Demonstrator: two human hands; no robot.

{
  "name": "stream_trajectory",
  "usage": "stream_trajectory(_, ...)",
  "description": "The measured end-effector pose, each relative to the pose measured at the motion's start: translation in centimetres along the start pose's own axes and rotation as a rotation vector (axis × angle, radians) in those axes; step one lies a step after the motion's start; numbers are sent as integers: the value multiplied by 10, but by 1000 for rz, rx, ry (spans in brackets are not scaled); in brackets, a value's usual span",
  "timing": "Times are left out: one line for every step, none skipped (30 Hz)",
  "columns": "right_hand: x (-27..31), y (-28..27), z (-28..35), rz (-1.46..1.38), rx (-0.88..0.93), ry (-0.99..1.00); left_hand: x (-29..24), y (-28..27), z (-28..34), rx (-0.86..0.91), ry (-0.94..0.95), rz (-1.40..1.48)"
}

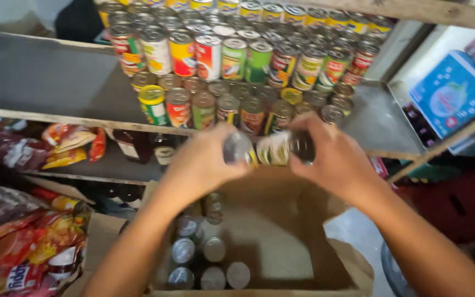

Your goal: Stocking grocery store shelves with various canned food items from a cardboard box.

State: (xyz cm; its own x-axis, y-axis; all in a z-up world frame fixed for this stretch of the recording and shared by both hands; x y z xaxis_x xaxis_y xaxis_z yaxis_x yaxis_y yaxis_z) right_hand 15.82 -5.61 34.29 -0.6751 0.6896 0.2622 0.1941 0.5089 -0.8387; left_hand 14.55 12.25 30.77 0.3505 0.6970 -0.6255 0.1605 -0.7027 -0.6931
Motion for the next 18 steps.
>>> stream_trajectory(5, -3, -19, -20, -57, -25, 5, -29, -3, -138, 6, 29)
stream_trajectory(9, -7, -38, -39, -115, -45, 10, -57, -4, -271, 15, 57)
stream_trajectory(15, -2, -57, -45, -113, -60, 21, -69, -10, -285, 9, 51)
stream_trajectory(20, 4, -75, -60, -118, -59, 33, -86, -15, -363, -10, 3)
stream_trajectory(24, 10, -94, -75, -124, -57, 45, -104, -19, -440, -29, -46)
stream_trajectory(30, 19, -111, -82, -124, -66, 64, -109, -28, -448, -33, -54)
stream_trajectory(36, 28, -129, -69, -126, -74, 75, -126, -32, -577, 27, -148)
stream_trajectory(42, 37, -147, -57, -128, -82, 84, -142, -34, -705, 91, -245)
stream_trajectory(49, 46, -162, -65, -131, -91, 100, -147, -43, -711, 88, -256)
stream_trajectory(57, 53, -177, -39, -145, -102, 111, -157, -49, -779, 108, -307)
stream_trajectory(65, 60, -193, -13, -160, -112, 122, -166, -54, -847, 128, -359)
stream_trajectory(67, 70, -206, -17, -159, -121, 133, -170, -60, -853, 124, -366)
stream_trajectory(69, 80, -219, -17, -163, -132, 141, -175, -65, -882, 131, -412)
stream_trajectory(71, 90, -232, -15, -167, -141, 149, -179, -70, -910, 139, -457)
stream_trajectory(72, 101, -241, -19, -167, -148, 150, -181, -72, -915, 136, -462)
stream_trajectory(71, 113, -249, -13, -143, -148, 162, -180, -80, -859, 36, -408)
stream_trajectory(70, 126, -258, -8, -120, -148, 174, -178, -87, -801, -62, -352)
stream_trajectory(66, 137, -262, -6, -120, -151, 183, -173, -89, -805, -62, -351)
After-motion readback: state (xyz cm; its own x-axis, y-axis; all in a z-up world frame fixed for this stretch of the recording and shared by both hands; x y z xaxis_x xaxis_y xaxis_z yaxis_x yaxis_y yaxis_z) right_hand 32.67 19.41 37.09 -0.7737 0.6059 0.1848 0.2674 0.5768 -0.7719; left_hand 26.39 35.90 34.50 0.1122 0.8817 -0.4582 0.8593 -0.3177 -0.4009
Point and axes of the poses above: each hand's wrist, its own z-axis away from the middle knuckle, its own y-axis out of the palm, x = y × z, the point moved 10 cm from there along -z, towards the middle knuckle, and after that the axes turned 4 degrees about -x, right-handed, at the moved point
